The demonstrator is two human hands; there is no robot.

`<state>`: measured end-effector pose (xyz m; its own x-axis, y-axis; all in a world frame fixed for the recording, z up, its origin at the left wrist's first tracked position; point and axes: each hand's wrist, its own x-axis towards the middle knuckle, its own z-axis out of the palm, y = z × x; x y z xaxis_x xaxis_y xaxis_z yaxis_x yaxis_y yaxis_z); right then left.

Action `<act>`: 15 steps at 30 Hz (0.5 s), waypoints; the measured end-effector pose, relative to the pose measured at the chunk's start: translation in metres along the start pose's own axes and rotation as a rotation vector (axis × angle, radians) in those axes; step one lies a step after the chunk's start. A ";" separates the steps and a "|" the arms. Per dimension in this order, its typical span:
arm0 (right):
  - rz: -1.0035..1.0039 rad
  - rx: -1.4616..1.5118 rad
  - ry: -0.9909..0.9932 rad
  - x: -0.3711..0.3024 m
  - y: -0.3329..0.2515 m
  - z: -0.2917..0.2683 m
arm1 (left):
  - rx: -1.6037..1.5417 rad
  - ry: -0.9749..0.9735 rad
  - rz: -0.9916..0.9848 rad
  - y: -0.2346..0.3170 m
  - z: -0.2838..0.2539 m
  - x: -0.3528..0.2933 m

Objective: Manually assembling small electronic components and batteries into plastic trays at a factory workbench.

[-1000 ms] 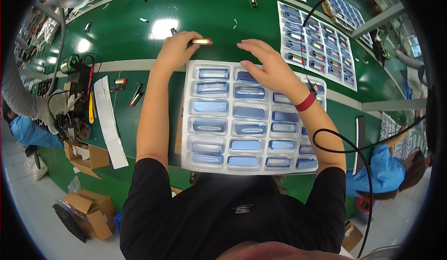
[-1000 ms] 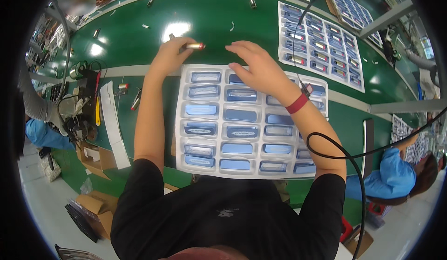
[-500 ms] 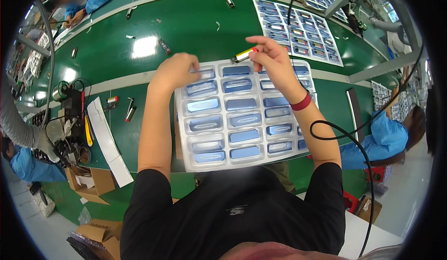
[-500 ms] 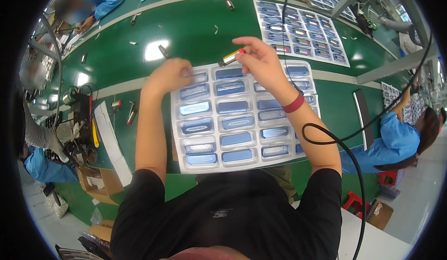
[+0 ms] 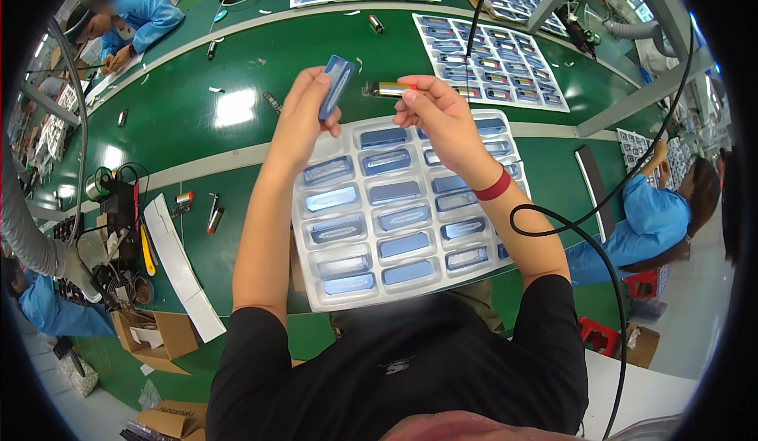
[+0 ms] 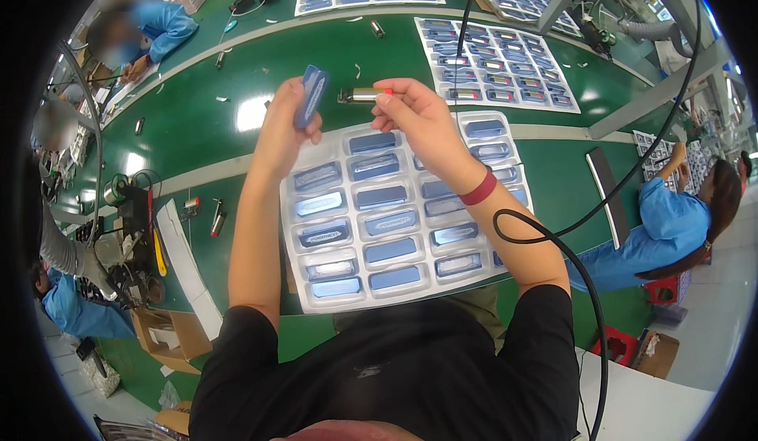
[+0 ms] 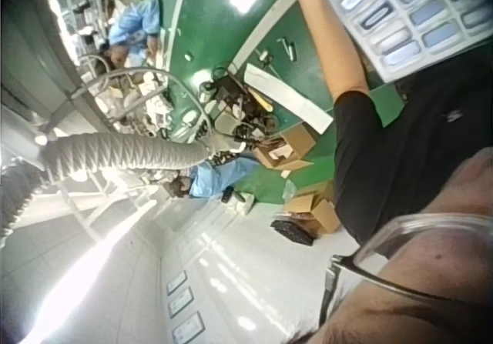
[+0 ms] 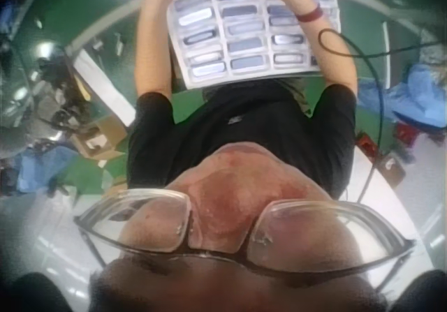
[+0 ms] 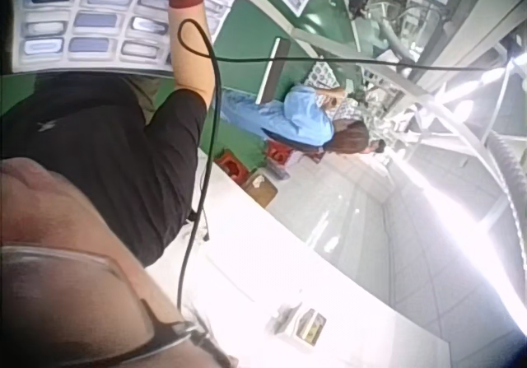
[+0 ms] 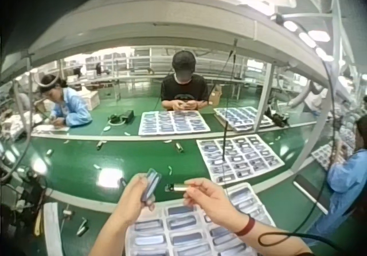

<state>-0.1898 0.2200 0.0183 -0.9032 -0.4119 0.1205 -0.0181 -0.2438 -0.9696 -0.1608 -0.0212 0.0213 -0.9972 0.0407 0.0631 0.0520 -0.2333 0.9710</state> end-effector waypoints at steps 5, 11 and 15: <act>-0.080 -0.029 0.045 -0.007 0.001 0.003 | 0.086 -0.044 0.123 -0.008 0.027 0.001; -0.107 -0.012 -0.002 -0.009 0.003 0.001 | 0.154 -0.067 0.095 -0.008 0.015 0.002; -0.025 0.019 -0.098 -0.013 0.003 -0.004 | 0.088 -0.161 0.051 -0.007 0.012 0.002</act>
<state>-0.1797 0.2283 0.0130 -0.8562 -0.4895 0.1655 -0.0311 -0.2708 -0.9621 -0.1622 -0.0083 0.0175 -0.9720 0.1874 0.1416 0.1135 -0.1533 0.9816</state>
